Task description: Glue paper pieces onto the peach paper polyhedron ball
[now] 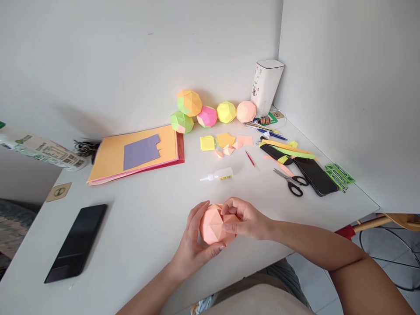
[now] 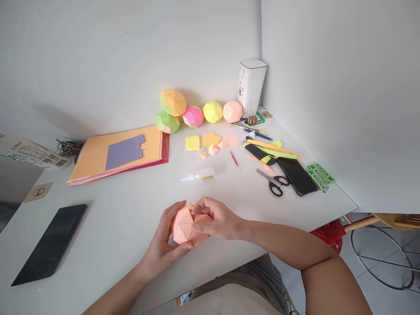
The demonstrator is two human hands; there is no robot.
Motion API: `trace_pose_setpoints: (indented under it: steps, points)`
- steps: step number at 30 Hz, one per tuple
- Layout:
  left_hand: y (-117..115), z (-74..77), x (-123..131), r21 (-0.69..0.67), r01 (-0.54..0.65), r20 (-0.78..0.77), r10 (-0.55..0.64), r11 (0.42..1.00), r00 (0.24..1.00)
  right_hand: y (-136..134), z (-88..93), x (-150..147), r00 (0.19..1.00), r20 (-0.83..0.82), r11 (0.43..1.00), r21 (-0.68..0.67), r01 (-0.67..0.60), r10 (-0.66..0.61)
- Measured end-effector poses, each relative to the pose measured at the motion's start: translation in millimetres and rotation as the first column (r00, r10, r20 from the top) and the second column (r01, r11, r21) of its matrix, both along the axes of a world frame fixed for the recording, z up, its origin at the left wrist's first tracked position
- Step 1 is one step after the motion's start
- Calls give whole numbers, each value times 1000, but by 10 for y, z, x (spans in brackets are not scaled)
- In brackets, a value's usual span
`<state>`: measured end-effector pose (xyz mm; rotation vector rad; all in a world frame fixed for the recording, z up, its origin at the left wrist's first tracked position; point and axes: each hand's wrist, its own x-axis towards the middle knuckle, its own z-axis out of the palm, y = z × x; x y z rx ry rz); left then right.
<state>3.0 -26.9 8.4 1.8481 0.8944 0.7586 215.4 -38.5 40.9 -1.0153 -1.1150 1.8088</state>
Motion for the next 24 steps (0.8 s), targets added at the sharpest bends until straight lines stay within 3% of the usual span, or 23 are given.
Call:
trace_pose_setpoints:
  steps: [12,24]
  points:
    - [-17,20,13,59,38,-28,-37,998,999,-37,46,-5,998,41,997,-64,-35,38]
    - [-4,-2,9,119,53,-27,-50,991,998,-37,36,0,986,150,998,-6,-68,69]
